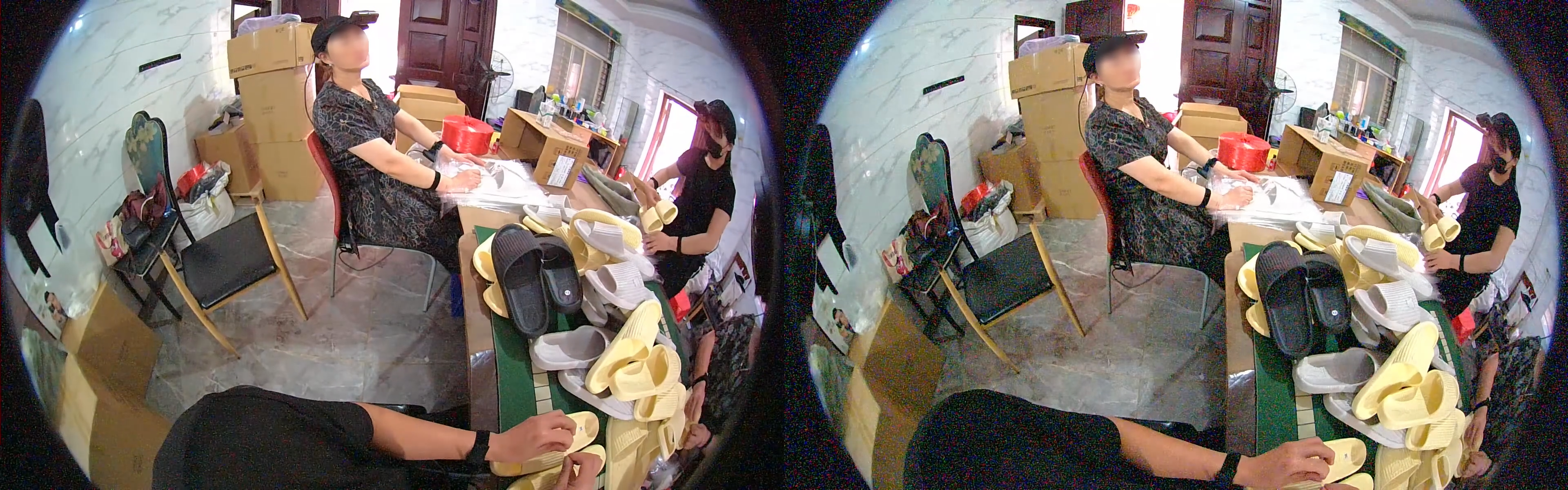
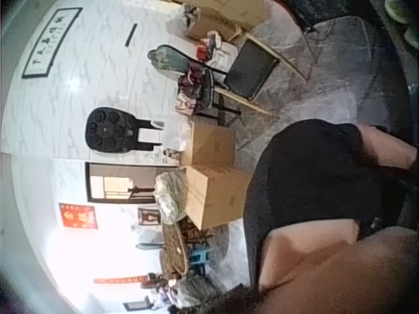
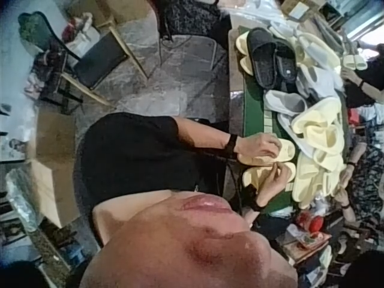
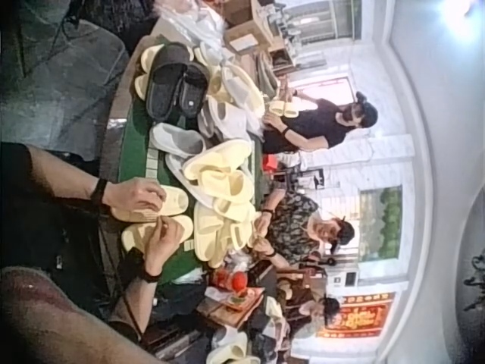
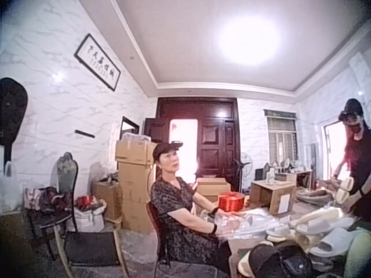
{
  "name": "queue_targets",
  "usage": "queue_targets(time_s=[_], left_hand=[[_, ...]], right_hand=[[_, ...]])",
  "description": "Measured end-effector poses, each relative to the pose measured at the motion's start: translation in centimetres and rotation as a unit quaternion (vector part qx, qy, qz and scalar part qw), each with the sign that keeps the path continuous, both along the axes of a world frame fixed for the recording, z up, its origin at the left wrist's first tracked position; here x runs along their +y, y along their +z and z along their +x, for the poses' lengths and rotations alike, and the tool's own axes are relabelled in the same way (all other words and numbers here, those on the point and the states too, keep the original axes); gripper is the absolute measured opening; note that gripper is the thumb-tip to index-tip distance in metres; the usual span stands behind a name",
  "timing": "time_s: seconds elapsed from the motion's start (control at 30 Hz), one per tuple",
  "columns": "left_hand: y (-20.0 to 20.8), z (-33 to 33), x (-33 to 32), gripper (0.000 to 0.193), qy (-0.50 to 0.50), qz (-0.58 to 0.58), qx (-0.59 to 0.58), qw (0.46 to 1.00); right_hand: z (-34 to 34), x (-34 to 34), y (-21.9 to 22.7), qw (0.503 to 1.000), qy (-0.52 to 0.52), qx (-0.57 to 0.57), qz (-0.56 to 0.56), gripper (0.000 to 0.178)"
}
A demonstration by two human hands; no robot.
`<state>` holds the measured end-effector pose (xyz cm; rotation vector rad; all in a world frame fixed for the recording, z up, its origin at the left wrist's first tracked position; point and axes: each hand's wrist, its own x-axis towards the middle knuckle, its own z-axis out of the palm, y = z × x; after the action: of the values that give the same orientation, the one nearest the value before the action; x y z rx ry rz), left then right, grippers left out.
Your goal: The recorder and other workers are sorting and assembling different styles and colors of slides/sandals by pairing them and preparing them for further processing or packaging.
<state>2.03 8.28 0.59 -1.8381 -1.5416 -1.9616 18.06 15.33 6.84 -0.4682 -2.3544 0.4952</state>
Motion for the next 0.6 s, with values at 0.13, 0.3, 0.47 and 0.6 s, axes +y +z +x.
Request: queue_targets(time_s=[0.13, 0.3, 0.47, 0.6], left_hand=[[-0.8, -0.2, 0.3, 0.016, -0.023, 0.017, -0.005, 1.0], [-1.4, 0.1, 0.4, 0.018, -0.017, 0.03, -0.003, 0.999], [-1.7, -0.1, 0.5, 0.018, -0.014, 0.038, 0.009, 0.999], [-1.8, -0.1, 0.6, 0.02, -0.016, 0.036, 0.018, 0.999]], right_hand=[[-0.1, 0.1, 0.4, 0.999, -0.001, -0.009, 0.053, 0.008], [-0.2, -0.1, 0.3, 1.0, -0.009, -0.006, 0.027, 0.008], [-0.3, -0.1, 0.1, 1.0, 0.005, -0.008, 0.028, 0.007], [-0.3, 0.1, -0.3, 1.0, 0.01, -0.02, 0.017, 0.009]])
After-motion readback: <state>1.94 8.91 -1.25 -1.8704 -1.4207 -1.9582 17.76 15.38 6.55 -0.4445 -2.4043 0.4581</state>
